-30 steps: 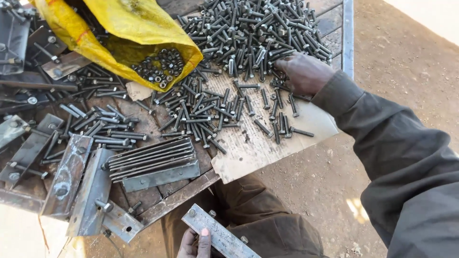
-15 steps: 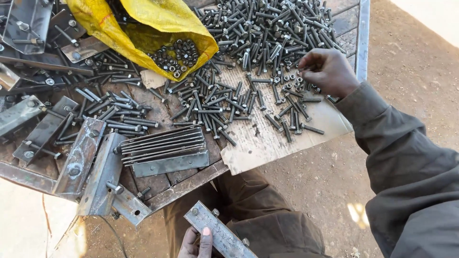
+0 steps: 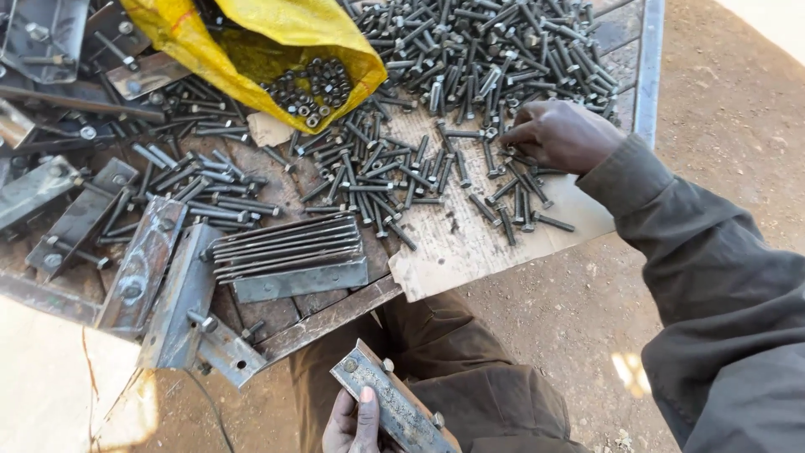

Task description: Joining metal L-brackets together by manually inserting bolts through aligned holes.

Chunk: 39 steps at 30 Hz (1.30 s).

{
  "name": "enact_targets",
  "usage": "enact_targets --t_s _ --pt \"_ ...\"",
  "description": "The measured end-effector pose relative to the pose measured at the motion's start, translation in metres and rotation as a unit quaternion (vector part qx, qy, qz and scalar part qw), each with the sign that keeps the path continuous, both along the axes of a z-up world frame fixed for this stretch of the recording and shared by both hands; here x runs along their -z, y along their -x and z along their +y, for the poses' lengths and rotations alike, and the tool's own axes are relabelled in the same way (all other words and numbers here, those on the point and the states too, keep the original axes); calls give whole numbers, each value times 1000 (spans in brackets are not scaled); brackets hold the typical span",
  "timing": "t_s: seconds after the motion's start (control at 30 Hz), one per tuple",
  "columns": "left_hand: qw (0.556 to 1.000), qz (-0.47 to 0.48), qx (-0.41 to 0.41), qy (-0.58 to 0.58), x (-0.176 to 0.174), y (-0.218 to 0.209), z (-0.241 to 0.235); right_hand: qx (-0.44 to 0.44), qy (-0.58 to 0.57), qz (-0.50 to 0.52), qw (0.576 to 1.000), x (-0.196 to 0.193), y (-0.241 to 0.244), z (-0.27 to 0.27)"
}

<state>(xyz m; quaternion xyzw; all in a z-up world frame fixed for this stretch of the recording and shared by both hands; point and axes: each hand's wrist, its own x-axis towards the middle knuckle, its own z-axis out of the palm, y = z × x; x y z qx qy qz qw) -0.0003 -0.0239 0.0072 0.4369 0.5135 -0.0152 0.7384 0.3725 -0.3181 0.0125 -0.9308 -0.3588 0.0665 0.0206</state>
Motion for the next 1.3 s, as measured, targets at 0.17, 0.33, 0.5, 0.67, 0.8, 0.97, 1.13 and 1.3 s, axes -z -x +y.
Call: enact_targets --t_s 0.17,0.33,0.5,0.67,0.8,0.97,1.13,1.3 --pt "996 -40 -77 -32 44 13 6 45 -232 -11 972 -18 39 10" --pt "977 -159 -103 -99 72 29 6 218 -402 170 873 -22 54 9" --pt "966 -199 -101 -128 90 33 14 246 -348 245 871 -35 55 20" --pt "954 -197 -82 -208 47 21 7 225 -104 79 965 -20 46 46" --pt "962 -222 -77 -136 22 19 12 120 -239 -34 963 -7 58 41" --pt "971 -232 -64 11 1 14 17 106 -469 281 831 -39 200 106" --pt "950 -280 -44 134 7 22 17 192 -599 437 643 2 292 159" --pt "912 -372 -1 172 5 18 19 210 -625 444 606 -2 300 171"
